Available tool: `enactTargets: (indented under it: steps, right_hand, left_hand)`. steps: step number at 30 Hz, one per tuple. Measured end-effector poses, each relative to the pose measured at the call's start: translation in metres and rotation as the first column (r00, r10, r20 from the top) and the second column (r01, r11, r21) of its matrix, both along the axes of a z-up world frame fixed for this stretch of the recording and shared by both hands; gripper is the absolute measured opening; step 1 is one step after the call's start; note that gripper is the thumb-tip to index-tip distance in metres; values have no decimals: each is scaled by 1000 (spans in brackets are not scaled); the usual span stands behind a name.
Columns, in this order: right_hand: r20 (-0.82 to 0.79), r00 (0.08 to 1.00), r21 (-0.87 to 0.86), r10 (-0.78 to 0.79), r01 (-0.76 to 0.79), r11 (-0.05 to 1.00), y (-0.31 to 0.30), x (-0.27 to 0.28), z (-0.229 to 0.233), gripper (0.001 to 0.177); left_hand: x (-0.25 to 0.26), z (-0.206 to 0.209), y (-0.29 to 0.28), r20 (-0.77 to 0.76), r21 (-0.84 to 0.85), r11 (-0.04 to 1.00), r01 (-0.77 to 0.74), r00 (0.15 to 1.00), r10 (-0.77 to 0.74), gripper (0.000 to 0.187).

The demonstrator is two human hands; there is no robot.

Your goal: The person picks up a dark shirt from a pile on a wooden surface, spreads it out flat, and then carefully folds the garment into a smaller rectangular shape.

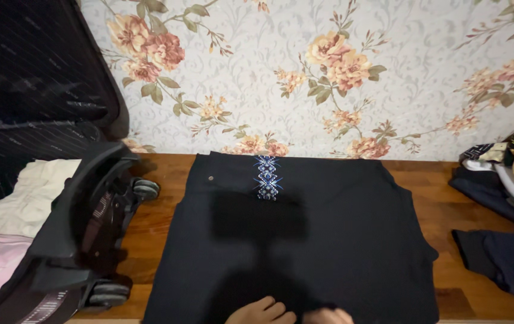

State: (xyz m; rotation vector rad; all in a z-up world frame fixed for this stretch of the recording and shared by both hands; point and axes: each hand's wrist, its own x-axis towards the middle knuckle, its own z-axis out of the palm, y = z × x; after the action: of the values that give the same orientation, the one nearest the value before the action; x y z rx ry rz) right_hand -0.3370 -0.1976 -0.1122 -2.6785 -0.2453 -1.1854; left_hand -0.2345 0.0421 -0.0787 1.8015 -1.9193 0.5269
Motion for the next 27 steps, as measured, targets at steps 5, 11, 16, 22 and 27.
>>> enactTargets:
  steps: [5, 11, 16, 22, 27]
  right_hand:
    - [116, 991, -43, -72, 77, 996, 21, -1, 8, 16]
    - [19, 984, -25, 177, -177, 984, 8, 1, 34, 16]
    - [65, 971, 47, 230, -233, 971, 6, 8, 35, 17]
    - [120, 987, 92, 103, -115, 989, 7, 13, -18, 11]
    - [133, 989, 83, -60, 49, 995, -5, 24, -106, 7]
  left_hand:
    - [-2, 1, -4, 58, -23, 997, -69, 996, 70, 11]
    - [-5, -21, -11, 136, -165, 974, -154, 975, 177, 20]
    - [-9, -40, -15, 123, -158, 962, -223, 962, 243, 25]
    - [-2, -12, -6, 64, -159, 969, -192, 977, 204, 20]
    - [2, 30, -7, 54, -111, 980, -167, 983, 173, 18]
